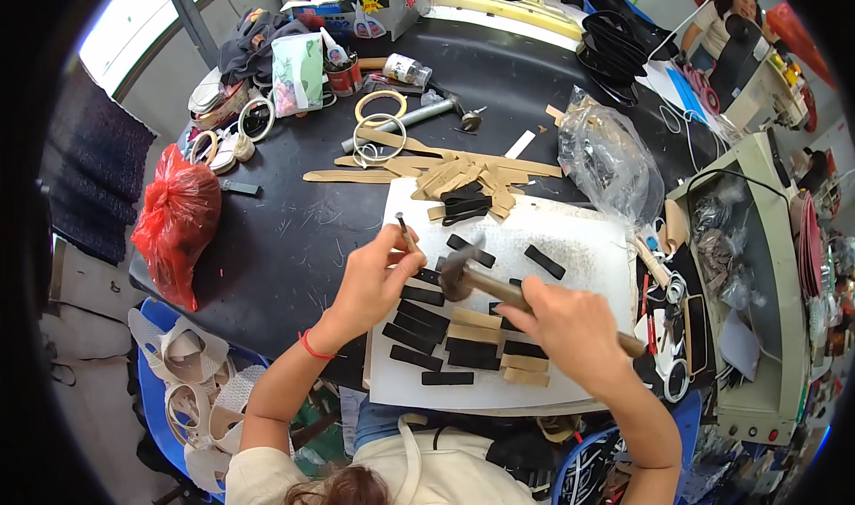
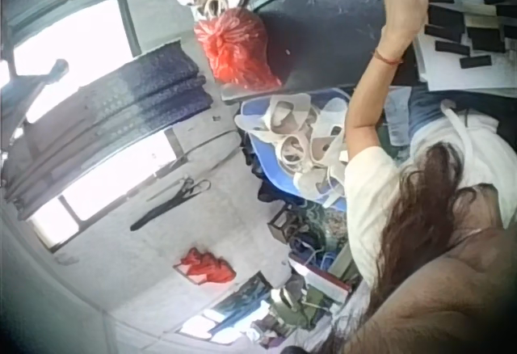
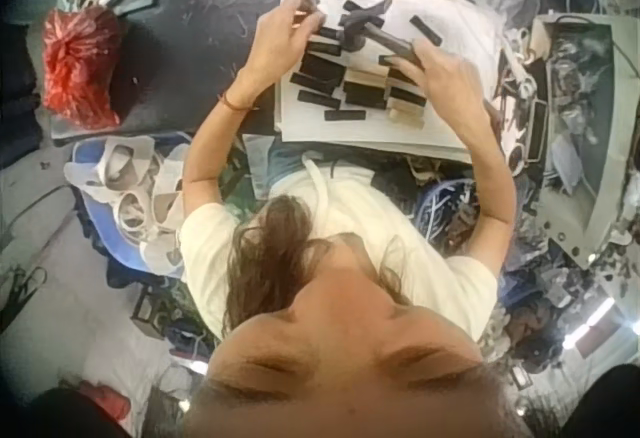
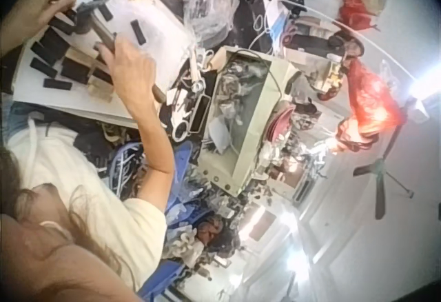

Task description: The person assembles small shoe components by hammering metal pins into black rectangular pieces placed on wooden blocks. They then use red-handled scissors to trim excess material from the assembled parts. The finished pieces are placed into a clear plastic bag.

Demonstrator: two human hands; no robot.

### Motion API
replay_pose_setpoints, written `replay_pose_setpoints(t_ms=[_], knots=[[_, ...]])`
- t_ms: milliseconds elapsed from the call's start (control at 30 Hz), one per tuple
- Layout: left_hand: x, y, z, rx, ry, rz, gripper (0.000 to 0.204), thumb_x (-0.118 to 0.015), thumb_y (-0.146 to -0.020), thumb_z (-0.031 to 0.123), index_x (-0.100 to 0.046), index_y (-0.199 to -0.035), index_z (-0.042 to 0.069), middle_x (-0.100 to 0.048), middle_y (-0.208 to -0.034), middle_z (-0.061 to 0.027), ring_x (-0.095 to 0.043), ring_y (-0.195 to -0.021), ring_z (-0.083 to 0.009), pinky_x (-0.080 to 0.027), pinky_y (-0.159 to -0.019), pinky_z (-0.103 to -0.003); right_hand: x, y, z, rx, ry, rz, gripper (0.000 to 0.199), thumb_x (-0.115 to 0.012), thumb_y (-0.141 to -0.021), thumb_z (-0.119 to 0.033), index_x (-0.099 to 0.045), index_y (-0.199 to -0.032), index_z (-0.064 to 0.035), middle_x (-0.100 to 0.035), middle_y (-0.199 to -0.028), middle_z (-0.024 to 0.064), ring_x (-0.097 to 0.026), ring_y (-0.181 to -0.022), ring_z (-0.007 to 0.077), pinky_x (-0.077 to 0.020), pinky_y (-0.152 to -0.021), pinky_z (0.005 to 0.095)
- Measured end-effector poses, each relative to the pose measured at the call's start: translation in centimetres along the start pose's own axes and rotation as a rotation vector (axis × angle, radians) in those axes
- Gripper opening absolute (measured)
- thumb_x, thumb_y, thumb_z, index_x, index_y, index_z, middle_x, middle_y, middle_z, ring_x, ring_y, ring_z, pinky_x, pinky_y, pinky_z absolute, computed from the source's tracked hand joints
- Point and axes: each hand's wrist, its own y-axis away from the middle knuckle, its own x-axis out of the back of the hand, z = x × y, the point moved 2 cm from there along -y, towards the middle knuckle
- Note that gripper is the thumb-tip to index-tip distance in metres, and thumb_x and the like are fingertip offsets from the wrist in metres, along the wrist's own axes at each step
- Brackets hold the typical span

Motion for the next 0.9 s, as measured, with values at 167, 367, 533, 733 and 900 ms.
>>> replay_pose_setpoints(t_ms=[167, 367, 533, 733, 900], knots=[[0.5, 2.2, 0.4, 0.132, 0.309, -0.046, 0.011, -0.053, -0.095, 0.003, -0.052, -0.105, -0.003, -0.064, -0.097, -0.0098, -0.067, -0.093, -0.0169, -0.056, -0.081, -0.028, -2.0, 0.9, 0.2, -0.033, -0.026, 0.061, 0.038, -0.071, -0.083, -0.033, -0.045, -0.074, -0.0073, -0.053, -0.053, 0.0087, -0.054, -0.044, 0.0298, -0.0412, -0.04, 0.0396], [0.5, 2.7, -0.1, 0.183, 0.225, -0.075, 0.012, -0.054, -0.094, 0.002, -0.053, -0.106, -0.002, -0.066, -0.097, -0.0106, -0.066, -0.095, -0.0161, -0.055, -0.084, -0.028, -2.1, 0.8, 0.2, -0.028, -0.048, 0.061, 0.038, -0.071, -0.084, -0.033, -0.045, -0.074, -0.007, -0.054, -0.053, 0.0095, -0.054, -0.045, 0.0303, -0.0412, -0.041, 0.0398], [0.3, 3.1, 0.0, 0.081, 0.157, -0.067, 0.009, -0.054, -0.094, 0.001, -0.054, -0.103, -0.001, -0.067, -0.095, -0.0104, -0.067, -0.094, -0.0158, -0.054, -0.081, -0.028, -1.7, 0.7, 0.1, -0.048, -0.051, 0.043, 0.039, -0.071, -0.083, -0.034, -0.045, -0.074, -0.0065, -0.055, -0.054, 0.0099, -0.054, -0.047, 0.0324, -0.0421, -0.043, 0.0402], [0.1, 3.1, 1.0, -0.18, -0.195, -0.127, 0.011, -0.056, -0.087, -0.004, -0.055, -0.097, 0.001, -0.063, -0.089, -0.0152, -0.063, -0.079, -0.0365, -0.051, -0.066, -0.038, 2.9, -0.2, -1.0, -0.187, -0.327, 0.219, 0.025, -0.075, -0.081, -0.02, -0.056, -0.08, -0.0033, -0.058, -0.057, 0.0085, -0.054, -0.044, 0.0194, -0.0436, -0.047, 0.0305], [0.0, 3.8, 1.3, -0.212, -0.336, -0.146, 0.013, -0.058, -0.086, -0.002, -0.054, -0.098, 0.002, -0.062, -0.092, -0.0162, -0.062, -0.079, -0.0384, -0.051, -0.064, -0.042, 4.2, -1.8, -2.1, 0.156, -0.163, 0.205, 0.031, -0.076, -0.08, -0.022, -0.052, -0.075, -0.0034, -0.055, -0.057, 0.0086, -0.052, -0.043, 0.0221, -0.0415, -0.043, 0.0337]])
